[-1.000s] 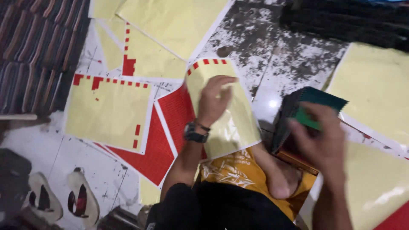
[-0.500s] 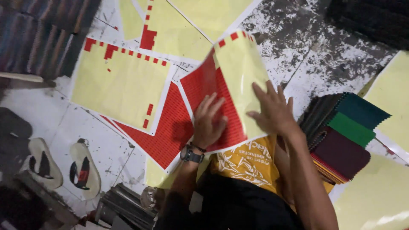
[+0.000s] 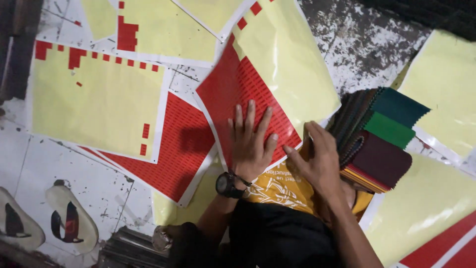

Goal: The person sits on the floor and assembles a stack of colorful material samples by hand. They pick up individual samples from a pile and place them onto a growing stack, occasionally peeling small red adhesive pieces from a larger sheet to attach to the samples.

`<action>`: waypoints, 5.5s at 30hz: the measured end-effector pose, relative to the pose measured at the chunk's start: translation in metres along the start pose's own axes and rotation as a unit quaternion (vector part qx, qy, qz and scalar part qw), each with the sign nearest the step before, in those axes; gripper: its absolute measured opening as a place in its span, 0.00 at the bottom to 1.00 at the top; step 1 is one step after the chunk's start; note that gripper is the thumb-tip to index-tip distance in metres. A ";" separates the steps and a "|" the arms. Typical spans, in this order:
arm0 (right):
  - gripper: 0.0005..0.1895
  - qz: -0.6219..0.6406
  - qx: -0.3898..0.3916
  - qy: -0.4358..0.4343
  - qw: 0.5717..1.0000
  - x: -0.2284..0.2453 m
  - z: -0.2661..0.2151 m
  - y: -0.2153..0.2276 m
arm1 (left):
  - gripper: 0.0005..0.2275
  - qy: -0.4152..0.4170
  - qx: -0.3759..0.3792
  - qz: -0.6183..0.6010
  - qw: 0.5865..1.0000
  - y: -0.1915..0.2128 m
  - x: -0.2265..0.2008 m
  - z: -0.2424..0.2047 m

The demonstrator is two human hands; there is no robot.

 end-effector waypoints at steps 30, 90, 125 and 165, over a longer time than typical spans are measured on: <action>0.08 0.122 -0.182 -0.032 0.975 0.002 -0.031 -0.012 | 0.12 0.021 -0.053 -0.325 0.944 -0.024 -0.024 -0.007; 0.19 0.196 -0.052 -0.087 0.975 0.003 0.032 -0.007 | 0.29 0.124 -0.031 -0.565 0.815 -0.018 -0.010 0.033; 0.21 0.038 -0.055 -0.070 0.995 -0.034 0.043 -0.057 | 0.22 0.097 -0.100 -0.557 0.819 -0.035 0.001 0.028; 0.11 0.023 -0.124 -0.047 0.991 -0.021 0.048 -0.063 | 0.22 0.135 -0.146 -0.642 0.740 -0.059 0.020 0.020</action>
Point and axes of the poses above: each hand's wrist, its own z-axis towards the middle knuckle, its own y-axis out of the back of the hand, x = y × z, the point moved 3 cm from there along z, towards the middle knuckle, and after that the axes turned 6 degrees about -y, right-handed, at the moved point
